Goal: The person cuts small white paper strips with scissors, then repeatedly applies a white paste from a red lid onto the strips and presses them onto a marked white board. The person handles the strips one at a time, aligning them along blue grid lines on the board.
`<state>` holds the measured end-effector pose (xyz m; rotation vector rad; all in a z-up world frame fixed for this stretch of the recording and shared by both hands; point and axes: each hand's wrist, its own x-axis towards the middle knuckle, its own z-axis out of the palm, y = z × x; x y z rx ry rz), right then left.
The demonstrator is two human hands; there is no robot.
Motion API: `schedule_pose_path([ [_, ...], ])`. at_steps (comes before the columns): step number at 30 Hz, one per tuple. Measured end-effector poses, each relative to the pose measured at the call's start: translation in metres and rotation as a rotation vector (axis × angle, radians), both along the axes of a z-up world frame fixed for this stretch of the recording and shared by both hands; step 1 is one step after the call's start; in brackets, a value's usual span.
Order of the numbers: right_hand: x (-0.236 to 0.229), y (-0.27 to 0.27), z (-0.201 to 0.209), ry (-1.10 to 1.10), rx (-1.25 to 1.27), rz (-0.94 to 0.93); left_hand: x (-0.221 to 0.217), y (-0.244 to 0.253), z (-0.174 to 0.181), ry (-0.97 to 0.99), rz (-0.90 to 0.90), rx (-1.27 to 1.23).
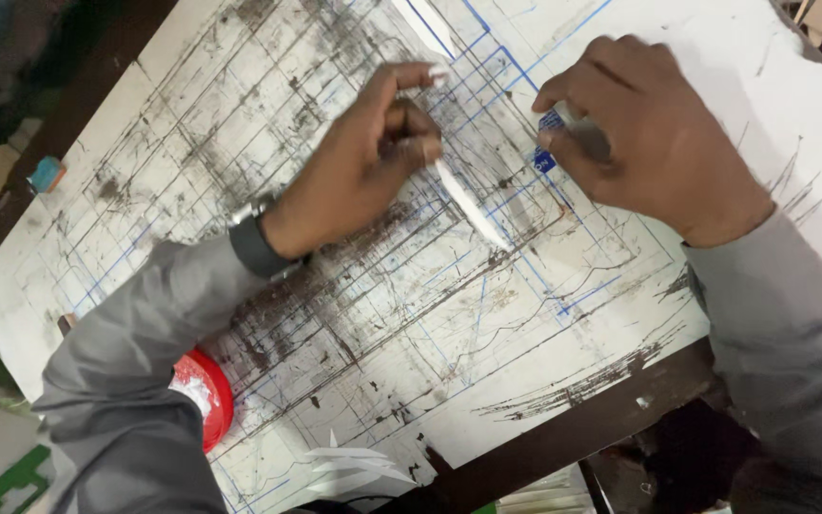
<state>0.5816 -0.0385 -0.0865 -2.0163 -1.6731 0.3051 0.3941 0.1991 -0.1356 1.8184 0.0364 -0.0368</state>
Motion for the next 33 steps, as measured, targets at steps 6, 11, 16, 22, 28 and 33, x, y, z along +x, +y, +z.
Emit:
schedule_pose_path([
  [6, -0.007, -0.001, 0.007, 0.074, -0.236, 0.13, -0.012, -0.047, 0.025, -0.015, -0.028, -0.067],
  [11, -0.011, -0.007, 0.016, 0.065, -0.587, 0.2, -0.011, -0.066, 0.029, -0.016, -0.044, 0.05],
  [16, -0.011, -0.008, 0.016, -0.005, -0.595, 0.232, -0.004, -0.063, 0.023, 0.058, -0.015, -0.026],
  [22, -0.008, -0.013, 0.013, -0.223, -0.32, 0.074, -0.008, -0.039, 0.006, 0.018, 0.033, -0.02],
  [28, -0.01, -0.003, 0.022, -0.171, -0.043, 0.0, -0.008, 0.038, -0.012, -0.094, 0.128, 0.074],
  [33, -0.016, 0.005, 0.025, -0.141, -0.077, -0.055, -0.011, 0.067, -0.018, 0.052, 0.281, 0.037],
])
